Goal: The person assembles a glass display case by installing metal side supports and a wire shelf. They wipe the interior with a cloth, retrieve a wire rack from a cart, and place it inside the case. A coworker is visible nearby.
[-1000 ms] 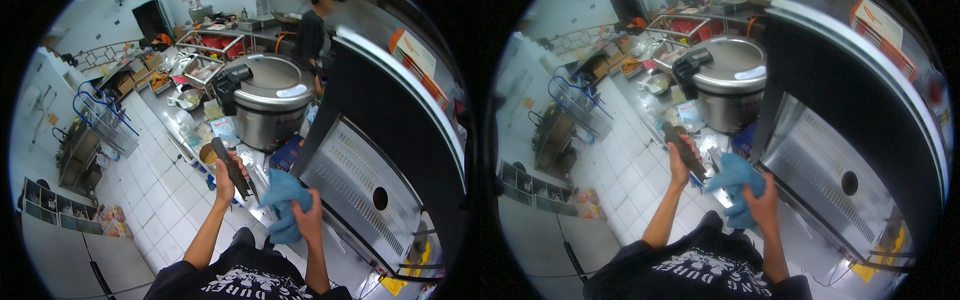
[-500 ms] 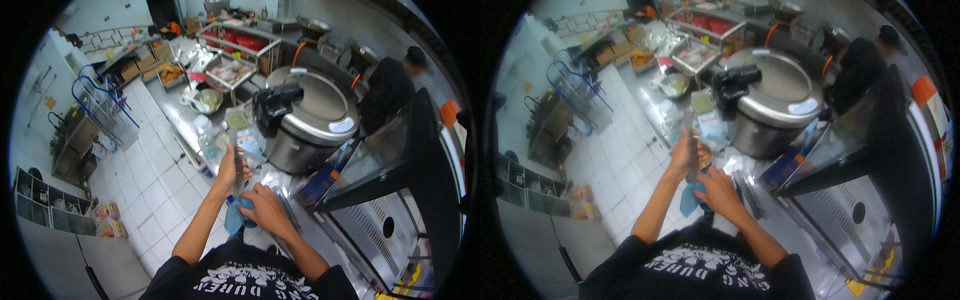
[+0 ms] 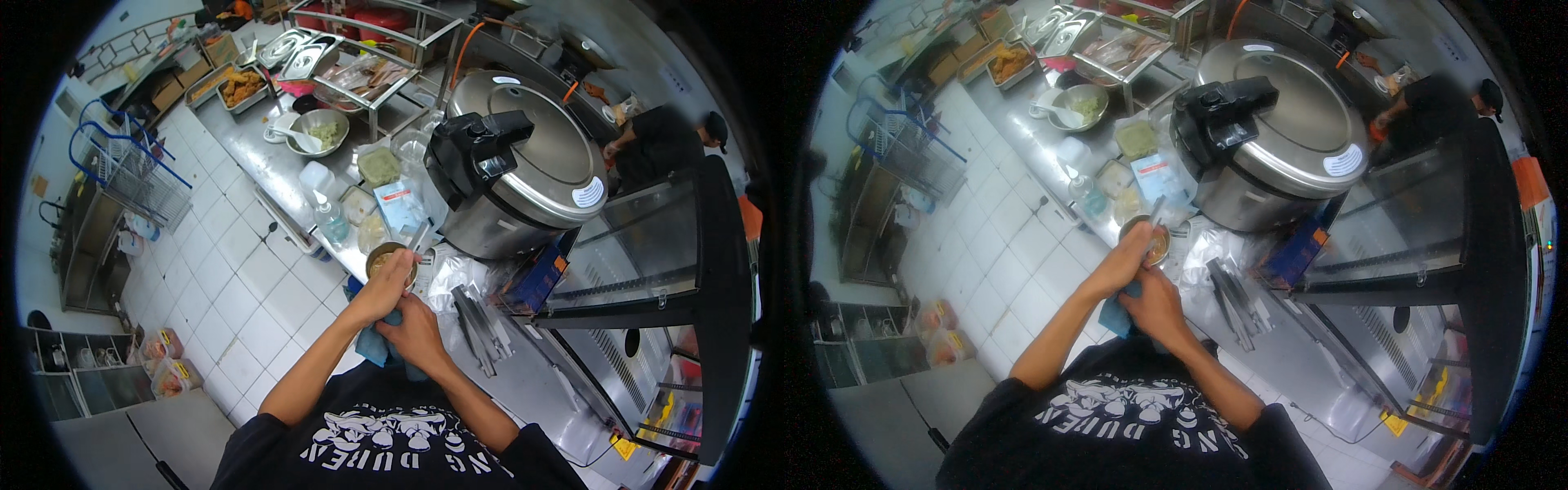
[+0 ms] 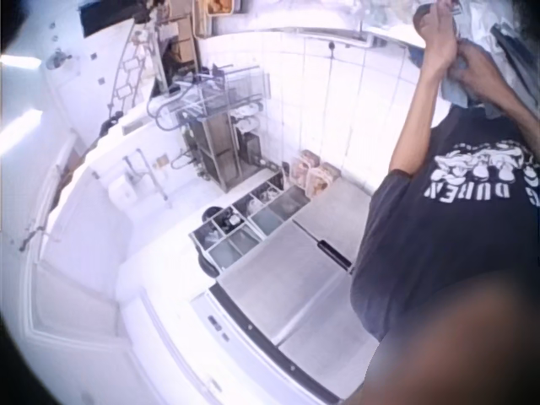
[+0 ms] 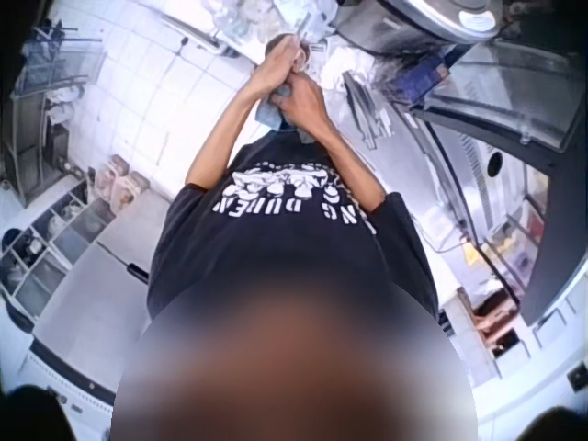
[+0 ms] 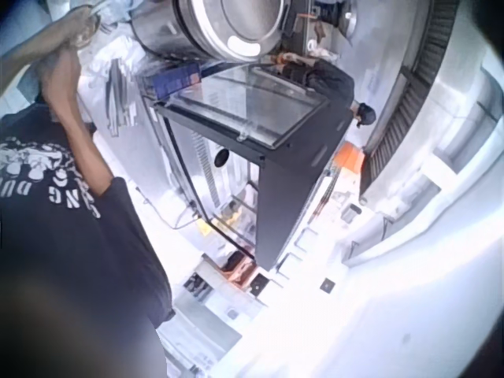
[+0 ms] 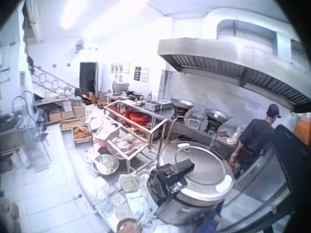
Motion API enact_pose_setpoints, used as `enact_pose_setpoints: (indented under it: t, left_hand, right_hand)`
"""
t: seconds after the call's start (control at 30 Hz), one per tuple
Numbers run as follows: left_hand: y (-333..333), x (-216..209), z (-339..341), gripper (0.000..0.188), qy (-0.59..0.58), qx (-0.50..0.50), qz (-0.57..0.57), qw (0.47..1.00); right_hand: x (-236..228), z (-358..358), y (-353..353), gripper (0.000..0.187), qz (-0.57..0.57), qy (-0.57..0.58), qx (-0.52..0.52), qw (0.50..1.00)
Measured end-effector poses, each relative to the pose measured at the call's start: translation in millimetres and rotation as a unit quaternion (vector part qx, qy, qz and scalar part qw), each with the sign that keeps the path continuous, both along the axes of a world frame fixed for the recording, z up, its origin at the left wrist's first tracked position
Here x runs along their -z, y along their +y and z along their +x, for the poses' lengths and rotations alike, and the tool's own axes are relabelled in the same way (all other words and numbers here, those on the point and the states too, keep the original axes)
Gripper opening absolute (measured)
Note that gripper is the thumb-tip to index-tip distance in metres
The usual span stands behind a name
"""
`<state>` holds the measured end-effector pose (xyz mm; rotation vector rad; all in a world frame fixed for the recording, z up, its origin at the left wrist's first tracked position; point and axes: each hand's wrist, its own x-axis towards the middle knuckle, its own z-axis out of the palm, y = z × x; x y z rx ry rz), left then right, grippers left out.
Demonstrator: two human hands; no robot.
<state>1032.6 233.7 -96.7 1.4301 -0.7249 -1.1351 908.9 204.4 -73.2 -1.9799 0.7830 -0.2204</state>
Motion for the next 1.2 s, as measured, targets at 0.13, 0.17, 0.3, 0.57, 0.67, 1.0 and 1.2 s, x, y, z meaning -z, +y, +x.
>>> enact_pose_setpoints:
  t: [0.13, 0.17, 0.3, 0.57, 0.67, 1.0, 1.2]
  left_hand:
    - [17, 24, 6, 0.047, -0.139, 0.039, 0.031, 0.989]
    - [22, 28, 7, 0.049, -0.117, 0.053, 0.066, 0.99]
    - [42, 26, 10, 0.05, -0.138, 0.046, 0.173, 0.974]
    - [81, -5, 32, 0.059, -0.2, 0.133, 0.298, 0.924]
    - [100, -9, 43, 0.064, -0.114, 0.143, 0.321, 0.929]
    - [98, -24, 70, 0.065, 0.187, 0.023, 0.212, 0.959]
    - [64, -25, 52, 0.04, 0.276, 0.007, 0.134, 0.952]
  right_hand:
    - [16, 10, -7, 0.036, -0.058, -0.025, 0.085, 0.994]
    - [22, 12, -9, 0.035, -0.023, -0.011, 0.089, 0.996]
    - [45, 19, -13, 0.035, 0.045, 0.007, 0.114, 0.992]
    - [75, 35, -29, 0.025, 0.064, -0.054, 0.21, 0.974]
    - [65, 30, -45, 0.026, 0.077, -0.059, 0.261, 0.96]
    - [-17, -14, -45, 0.029, 0.187, -0.159, 0.184, 0.952]
    - [-23, -87, -55, 0.025, 0.059, -0.135, 0.153, 0.977]
